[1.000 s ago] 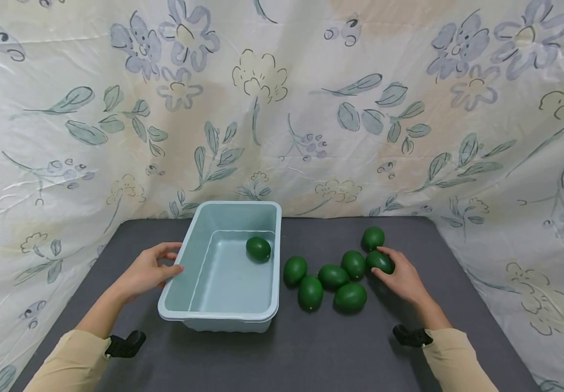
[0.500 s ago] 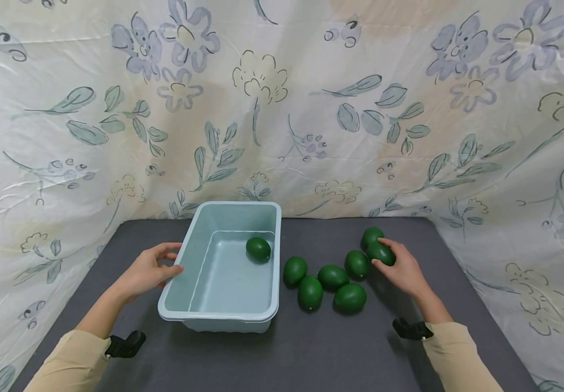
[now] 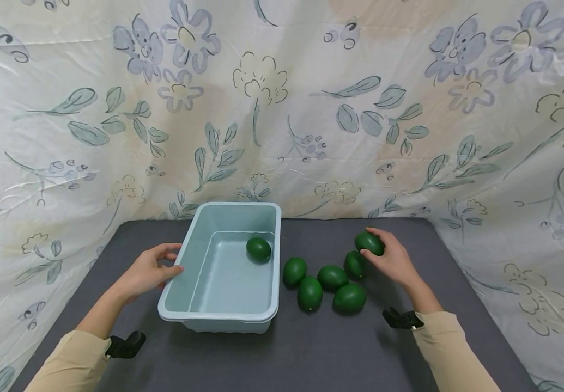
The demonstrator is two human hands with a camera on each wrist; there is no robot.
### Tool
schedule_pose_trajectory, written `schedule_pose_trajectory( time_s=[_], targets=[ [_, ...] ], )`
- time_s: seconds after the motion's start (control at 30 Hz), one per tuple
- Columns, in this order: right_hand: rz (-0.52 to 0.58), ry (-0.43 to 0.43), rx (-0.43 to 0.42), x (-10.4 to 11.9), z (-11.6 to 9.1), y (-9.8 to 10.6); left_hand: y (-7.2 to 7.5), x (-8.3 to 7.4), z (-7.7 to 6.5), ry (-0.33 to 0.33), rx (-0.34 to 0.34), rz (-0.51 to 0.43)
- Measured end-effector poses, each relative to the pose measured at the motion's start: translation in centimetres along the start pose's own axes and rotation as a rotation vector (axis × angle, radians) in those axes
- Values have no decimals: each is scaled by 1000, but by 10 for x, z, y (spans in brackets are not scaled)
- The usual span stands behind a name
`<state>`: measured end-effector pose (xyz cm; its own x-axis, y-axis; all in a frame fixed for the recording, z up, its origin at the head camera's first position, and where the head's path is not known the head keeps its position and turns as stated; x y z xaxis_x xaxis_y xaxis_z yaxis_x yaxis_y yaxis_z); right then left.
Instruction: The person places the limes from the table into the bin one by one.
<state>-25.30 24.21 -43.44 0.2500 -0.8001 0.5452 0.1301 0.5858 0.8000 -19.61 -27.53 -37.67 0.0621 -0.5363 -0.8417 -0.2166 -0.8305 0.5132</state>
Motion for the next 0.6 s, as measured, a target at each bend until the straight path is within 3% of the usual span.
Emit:
schedule_pose_trajectory(
  time_s=[0.6],
  targets=[
    [90, 87, 55, 50, 25, -9, 0, -1, 0, 6, -4, 1]
  ],
)
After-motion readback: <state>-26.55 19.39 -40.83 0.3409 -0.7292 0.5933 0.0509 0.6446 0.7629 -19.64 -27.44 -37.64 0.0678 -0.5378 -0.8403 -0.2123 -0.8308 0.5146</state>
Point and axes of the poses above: each hand's wrist, its own z-axis towards the middle knuckle, its own y-axis out of the back of the hand, x = y × z, the point moved 2 cm from there along z, towards the middle knuckle, and after that the axes turned 4 degrees about -z, right-handed, at the moved point
